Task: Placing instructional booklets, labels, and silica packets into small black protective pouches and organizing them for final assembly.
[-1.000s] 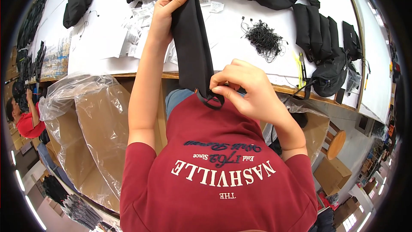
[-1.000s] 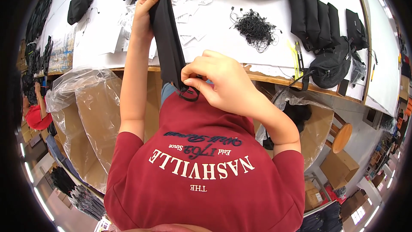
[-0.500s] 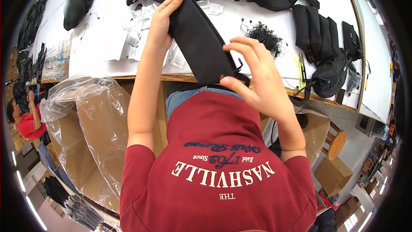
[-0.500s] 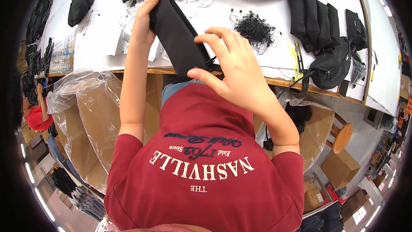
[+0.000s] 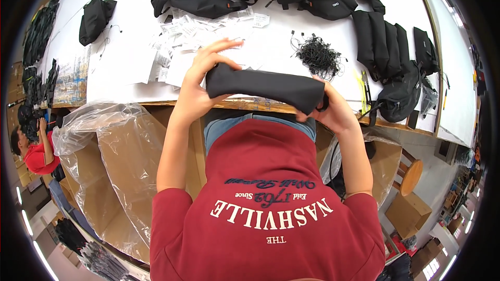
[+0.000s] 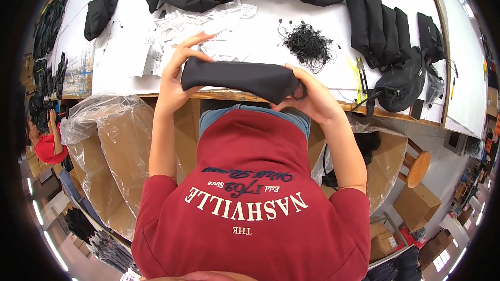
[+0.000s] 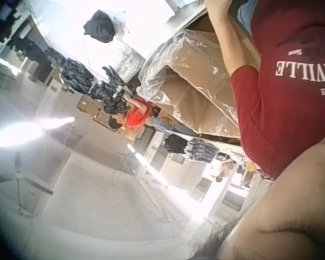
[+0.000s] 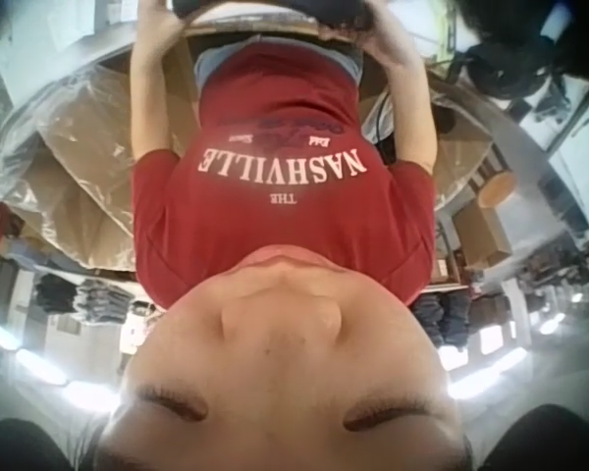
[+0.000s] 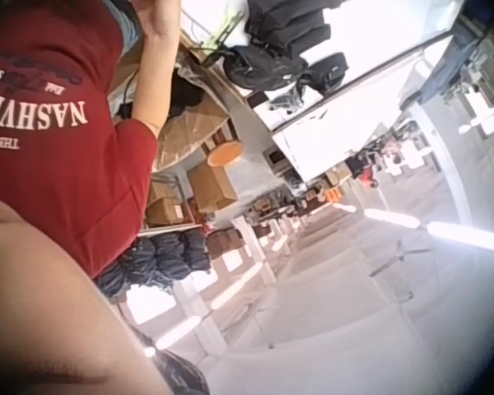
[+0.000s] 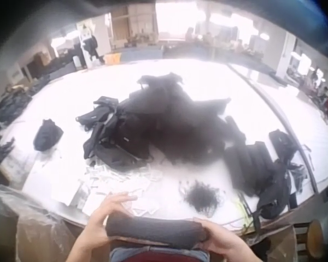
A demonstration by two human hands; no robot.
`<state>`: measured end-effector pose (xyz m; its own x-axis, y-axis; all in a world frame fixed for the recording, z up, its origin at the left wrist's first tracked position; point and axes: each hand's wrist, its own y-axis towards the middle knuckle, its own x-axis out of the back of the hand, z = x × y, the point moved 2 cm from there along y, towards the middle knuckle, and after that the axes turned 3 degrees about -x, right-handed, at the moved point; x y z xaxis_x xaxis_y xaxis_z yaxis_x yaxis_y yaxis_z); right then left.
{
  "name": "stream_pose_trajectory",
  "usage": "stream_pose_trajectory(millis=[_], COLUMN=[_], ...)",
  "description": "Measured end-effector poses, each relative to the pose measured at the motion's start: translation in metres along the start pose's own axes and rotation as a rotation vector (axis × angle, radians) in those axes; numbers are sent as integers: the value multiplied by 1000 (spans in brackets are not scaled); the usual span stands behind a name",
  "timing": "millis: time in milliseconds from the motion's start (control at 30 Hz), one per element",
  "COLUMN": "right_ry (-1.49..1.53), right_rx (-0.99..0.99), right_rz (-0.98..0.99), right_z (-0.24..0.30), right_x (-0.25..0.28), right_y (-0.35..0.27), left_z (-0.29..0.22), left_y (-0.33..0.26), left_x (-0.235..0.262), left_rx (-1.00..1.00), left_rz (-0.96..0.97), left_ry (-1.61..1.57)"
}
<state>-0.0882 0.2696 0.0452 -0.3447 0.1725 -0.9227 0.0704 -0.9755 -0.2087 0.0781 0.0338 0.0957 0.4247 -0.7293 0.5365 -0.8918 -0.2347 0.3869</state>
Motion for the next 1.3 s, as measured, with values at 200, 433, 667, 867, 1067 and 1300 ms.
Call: stream_pose_trajectory(millis=[200,433,667,867,1067,1300], right_ry=[-1047,-1286,-1396,-1482,-1514,-1349], right_rx=[708,715,648,422,283,798], right_rz=[-400,-513,-323,-344,-466,-1029], right_z=[5,9,7,15,37,115], right_x=[-43,-44,-52,-74,-77,-31], right_y=[15,10,-5,-3,-9,-96], left_z=[6,-11,-3,-8,-6,17], left_y=[-16,-21,-48,-39,-39,-65], left_x=[-21,-26,-17,-12,-24,-15], left_rx=[546,345,162,85,205,416], left_rz=[-87,-246,-179,-144,-244,-240], left_ry=[-435,-598,-453,-369,-433,-170])
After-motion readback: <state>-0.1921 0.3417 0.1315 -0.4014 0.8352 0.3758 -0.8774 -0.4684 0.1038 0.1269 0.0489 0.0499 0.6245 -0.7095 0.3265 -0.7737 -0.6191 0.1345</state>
